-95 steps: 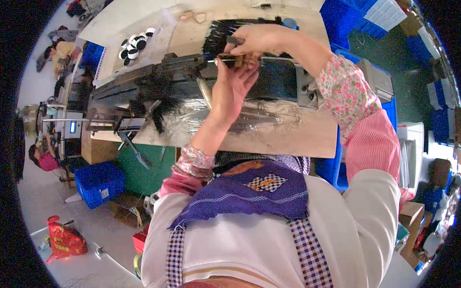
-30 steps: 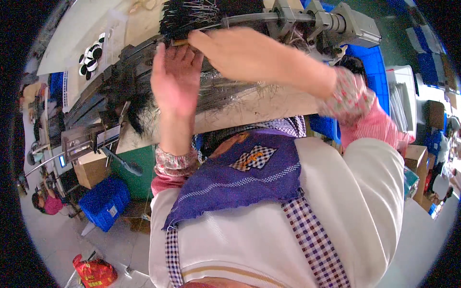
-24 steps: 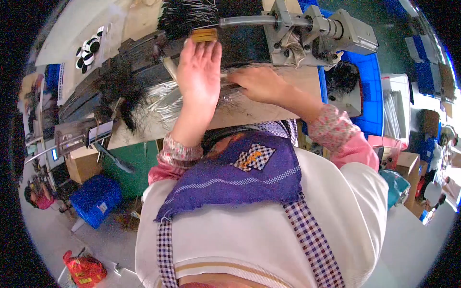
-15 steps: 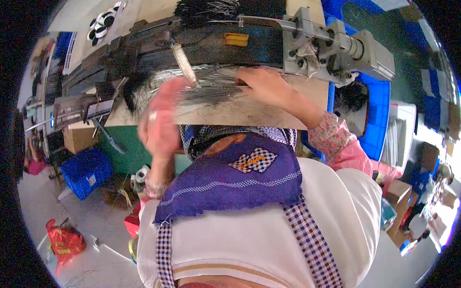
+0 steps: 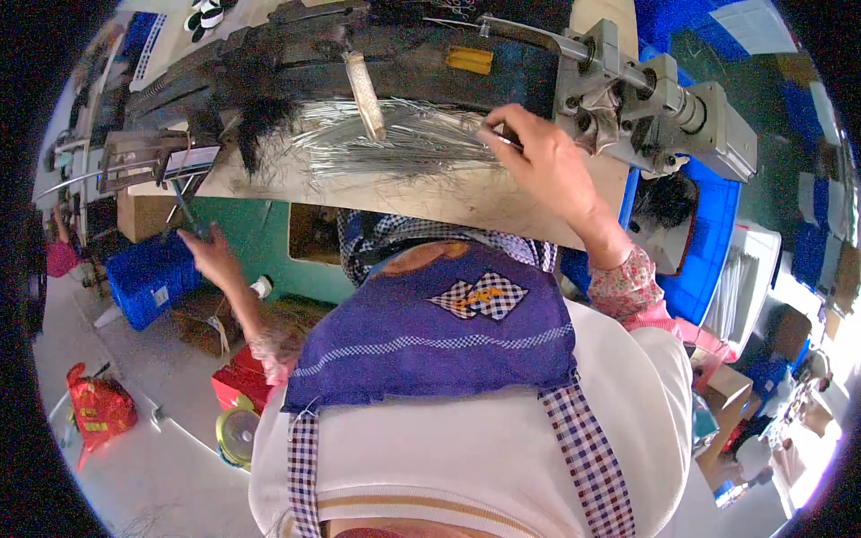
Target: Processing and arranging hair fibers on a specialized industrial machine for wig or hair extension manufacturing.
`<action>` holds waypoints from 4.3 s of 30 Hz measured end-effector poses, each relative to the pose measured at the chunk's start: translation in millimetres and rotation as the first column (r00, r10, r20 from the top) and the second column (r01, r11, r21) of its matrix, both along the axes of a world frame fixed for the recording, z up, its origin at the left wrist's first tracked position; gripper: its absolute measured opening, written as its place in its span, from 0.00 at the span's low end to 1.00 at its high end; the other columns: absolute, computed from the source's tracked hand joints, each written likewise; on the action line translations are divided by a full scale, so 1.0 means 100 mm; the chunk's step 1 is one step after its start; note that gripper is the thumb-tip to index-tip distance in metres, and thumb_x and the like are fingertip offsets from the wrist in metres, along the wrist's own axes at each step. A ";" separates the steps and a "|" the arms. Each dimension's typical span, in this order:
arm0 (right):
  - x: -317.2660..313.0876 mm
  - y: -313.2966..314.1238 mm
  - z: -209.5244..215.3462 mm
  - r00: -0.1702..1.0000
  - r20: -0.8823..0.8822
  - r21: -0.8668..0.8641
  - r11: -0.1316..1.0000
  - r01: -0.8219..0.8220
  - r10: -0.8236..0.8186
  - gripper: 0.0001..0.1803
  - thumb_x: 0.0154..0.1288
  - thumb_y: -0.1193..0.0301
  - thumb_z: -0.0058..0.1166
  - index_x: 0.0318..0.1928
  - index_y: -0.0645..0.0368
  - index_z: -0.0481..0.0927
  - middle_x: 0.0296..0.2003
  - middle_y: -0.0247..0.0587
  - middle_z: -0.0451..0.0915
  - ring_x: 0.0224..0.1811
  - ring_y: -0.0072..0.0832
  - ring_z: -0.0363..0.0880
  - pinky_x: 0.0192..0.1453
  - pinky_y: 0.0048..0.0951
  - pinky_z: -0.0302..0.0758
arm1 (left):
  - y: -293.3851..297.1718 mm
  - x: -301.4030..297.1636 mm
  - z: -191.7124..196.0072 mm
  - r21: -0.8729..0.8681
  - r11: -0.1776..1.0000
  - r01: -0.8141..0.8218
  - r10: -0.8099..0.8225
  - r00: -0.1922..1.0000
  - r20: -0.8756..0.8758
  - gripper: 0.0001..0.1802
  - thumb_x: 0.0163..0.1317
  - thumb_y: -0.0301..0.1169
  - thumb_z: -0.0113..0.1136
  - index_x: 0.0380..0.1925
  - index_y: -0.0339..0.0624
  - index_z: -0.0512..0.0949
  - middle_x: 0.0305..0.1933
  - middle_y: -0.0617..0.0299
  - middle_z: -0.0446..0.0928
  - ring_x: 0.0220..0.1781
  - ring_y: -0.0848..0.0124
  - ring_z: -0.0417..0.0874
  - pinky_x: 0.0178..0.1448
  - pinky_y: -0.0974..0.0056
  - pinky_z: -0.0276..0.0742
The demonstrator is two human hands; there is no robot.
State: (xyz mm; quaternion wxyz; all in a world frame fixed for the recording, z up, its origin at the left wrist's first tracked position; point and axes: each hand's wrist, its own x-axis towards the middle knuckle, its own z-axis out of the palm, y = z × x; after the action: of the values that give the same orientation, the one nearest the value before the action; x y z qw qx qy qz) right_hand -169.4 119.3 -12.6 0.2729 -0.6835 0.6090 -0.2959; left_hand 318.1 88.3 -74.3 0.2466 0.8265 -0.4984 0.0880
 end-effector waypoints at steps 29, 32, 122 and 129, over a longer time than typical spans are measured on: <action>-0.05 0.16 0.06 0.984 -0.148 -0.213 0.975 0.071 -0.104 0.08 0.56 0.73 0.56 0.35 0.64 0.75 0.31 0.49 0.76 0.34 0.48 0.76 0.38 0.39 0.73 | -0.14 -2.52 1.03 -0.486 0.067 0.872 -0.963 -0.071 -0.261 0.20 0.58 0.22 0.58 0.52 0.33 0.74 0.48 0.52 0.81 0.49 0.59 0.81 0.58 0.59 0.72; -0.05 0.08 0.59 0.980 -0.194 -0.385 0.922 -0.039 -0.040 0.11 0.51 0.79 0.53 0.38 0.62 0.74 0.31 0.46 0.75 0.33 0.45 0.77 0.37 0.37 0.74 | -0.27 -2.88 1.21 -0.505 0.011 0.863 -0.995 -0.039 -0.088 0.23 0.56 0.22 0.59 0.54 0.31 0.72 0.50 0.50 0.80 0.51 0.56 0.80 0.60 0.57 0.72; 0.37 -0.60 0.01 0.878 -0.470 -0.245 0.969 -0.036 -0.087 0.14 0.57 0.77 0.47 0.46 0.58 0.73 0.37 0.46 0.76 0.35 0.45 0.80 0.34 0.43 0.79 | -0.75 -1.05 0.24 -0.117 0.981 0.153 -0.134 0.106 -0.985 0.26 0.70 0.49 0.47 0.35 0.34 0.79 0.17 0.66 0.73 0.13 0.79 0.67 0.16 0.74 0.57; 0.19 -1.01 -0.17 0.811 -0.561 0.019 0.978 0.210 -0.164 0.08 0.64 0.75 0.42 0.43 0.61 0.70 0.32 0.55 0.78 0.35 0.51 0.80 0.38 0.46 0.78 | -0.94 -1.11 0.14 -0.299 0.948 0.112 -0.291 -0.085 -0.953 0.14 0.69 0.37 0.51 0.34 0.37 0.76 0.17 0.69 0.65 0.13 0.81 0.58 0.15 0.73 0.48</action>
State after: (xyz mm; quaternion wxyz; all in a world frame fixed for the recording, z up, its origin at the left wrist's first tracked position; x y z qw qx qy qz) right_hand -150.6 18.3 -29.6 0.0804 -0.6653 0.7374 -0.0848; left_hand 207.2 -5.3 -59.9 0.5898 0.5304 -0.2762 -0.5427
